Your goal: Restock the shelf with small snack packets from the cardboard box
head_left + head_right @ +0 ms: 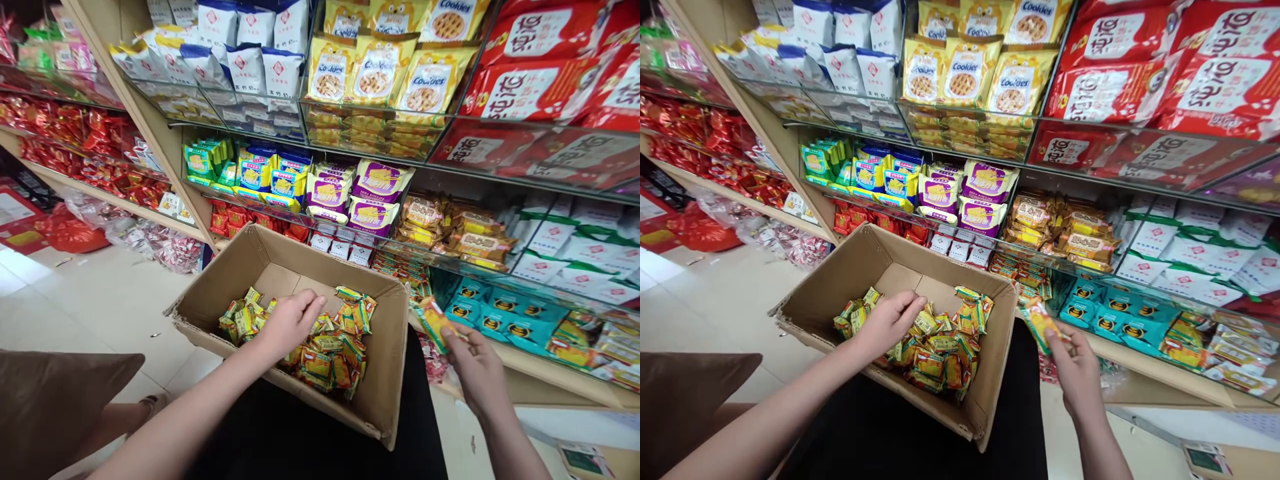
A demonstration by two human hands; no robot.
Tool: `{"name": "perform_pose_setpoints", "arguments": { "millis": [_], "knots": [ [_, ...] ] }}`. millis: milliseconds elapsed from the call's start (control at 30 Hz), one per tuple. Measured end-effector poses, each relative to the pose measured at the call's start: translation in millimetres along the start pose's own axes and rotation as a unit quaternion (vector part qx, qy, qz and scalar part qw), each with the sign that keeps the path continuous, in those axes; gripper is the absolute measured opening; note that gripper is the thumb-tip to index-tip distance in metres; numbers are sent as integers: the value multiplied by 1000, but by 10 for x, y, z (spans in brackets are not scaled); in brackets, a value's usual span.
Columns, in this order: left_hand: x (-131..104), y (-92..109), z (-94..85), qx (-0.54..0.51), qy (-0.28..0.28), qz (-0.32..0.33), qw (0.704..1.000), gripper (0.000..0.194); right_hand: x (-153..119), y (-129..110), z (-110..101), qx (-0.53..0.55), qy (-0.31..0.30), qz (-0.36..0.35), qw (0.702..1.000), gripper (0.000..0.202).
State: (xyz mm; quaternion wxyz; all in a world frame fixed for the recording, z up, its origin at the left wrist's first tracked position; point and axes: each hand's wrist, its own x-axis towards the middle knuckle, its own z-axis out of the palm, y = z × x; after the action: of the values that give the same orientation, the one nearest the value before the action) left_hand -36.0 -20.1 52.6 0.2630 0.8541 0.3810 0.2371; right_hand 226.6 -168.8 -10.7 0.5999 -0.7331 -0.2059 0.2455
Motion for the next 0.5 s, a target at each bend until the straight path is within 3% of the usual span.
{"name": "perform_pose_setpoints", "arguments": {
  "millis": [100,200,300,500],
  "knots": [
    [-109,-249,-189,60,-33,-23,997,30,382,184,-80,-36,56,-1,998,67],
    [-229,-408,-281,89,-38,-59,994,28,690,286,-39,-179,90,-55,978,61],
    [-303,-452,-269,96,-40,-78,992,28,924,308,91,-308,142,-95,936,50],
    [-318,-437,-187,100,-100,-66,988,25,1350,236,396,-432,190,-107,875,46]
  ]
}}
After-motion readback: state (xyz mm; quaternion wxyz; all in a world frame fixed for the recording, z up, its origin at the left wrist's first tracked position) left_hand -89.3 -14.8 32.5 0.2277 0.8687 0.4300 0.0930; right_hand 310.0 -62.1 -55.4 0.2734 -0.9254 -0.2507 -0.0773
